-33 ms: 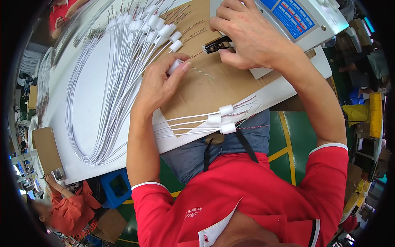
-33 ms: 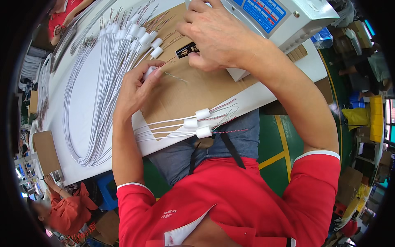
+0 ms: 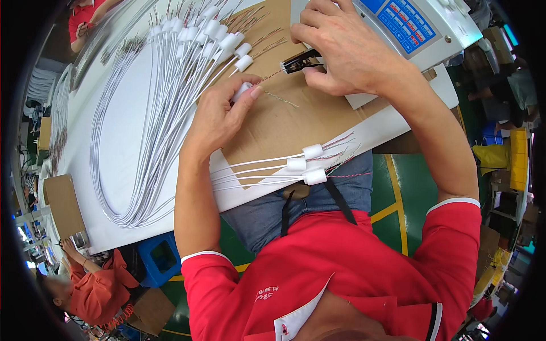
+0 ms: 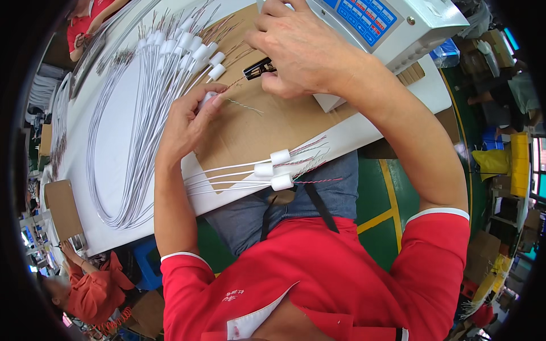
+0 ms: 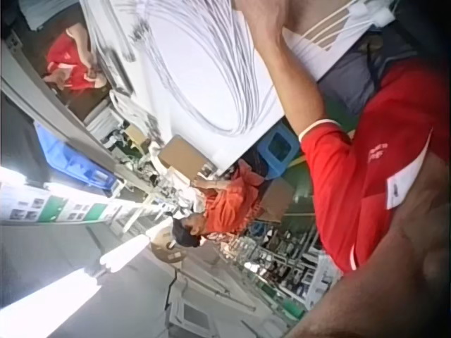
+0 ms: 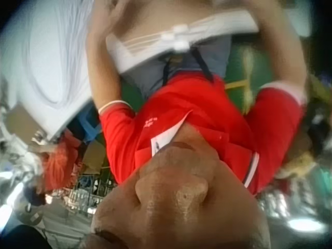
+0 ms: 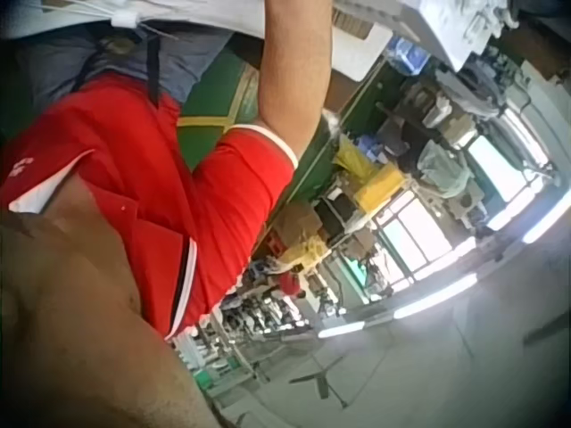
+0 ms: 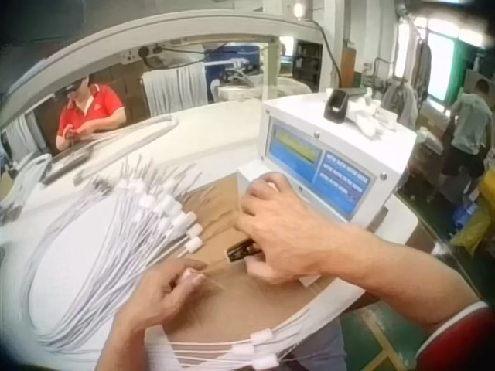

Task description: The person twists wire ends on cables using a tabletop wire twisting machine and arranges the cables on the workbench by hand.

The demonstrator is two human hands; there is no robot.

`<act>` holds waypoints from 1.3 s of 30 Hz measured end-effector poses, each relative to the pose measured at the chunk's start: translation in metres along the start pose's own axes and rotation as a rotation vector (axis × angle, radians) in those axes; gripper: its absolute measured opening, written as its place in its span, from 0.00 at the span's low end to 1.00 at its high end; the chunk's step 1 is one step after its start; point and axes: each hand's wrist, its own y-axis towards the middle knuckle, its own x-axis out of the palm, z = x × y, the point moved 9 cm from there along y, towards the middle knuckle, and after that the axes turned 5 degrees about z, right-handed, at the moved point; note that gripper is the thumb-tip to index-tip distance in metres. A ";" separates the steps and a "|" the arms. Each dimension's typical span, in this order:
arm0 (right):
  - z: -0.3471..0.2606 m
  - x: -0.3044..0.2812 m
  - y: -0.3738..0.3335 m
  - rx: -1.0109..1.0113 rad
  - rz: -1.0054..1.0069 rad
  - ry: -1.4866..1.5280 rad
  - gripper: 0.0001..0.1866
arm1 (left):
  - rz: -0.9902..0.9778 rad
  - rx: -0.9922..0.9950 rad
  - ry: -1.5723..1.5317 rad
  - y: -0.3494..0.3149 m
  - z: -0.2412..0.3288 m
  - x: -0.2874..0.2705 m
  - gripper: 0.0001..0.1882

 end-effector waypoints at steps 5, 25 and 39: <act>-0.001 0.004 0.000 -0.002 -0.006 0.003 0.24 | -0.186 0.067 -0.031 -0.010 0.010 0.020 0.15; -0.058 0.040 0.010 -0.214 0.212 0.163 0.11 | -0.072 -0.052 0.022 -0.005 0.005 -0.002 0.16; -0.051 0.047 0.011 -0.103 0.259 0.187 0.06 | -0.064 -0.047 0.047 -0.006 -0.001 0.000 0.15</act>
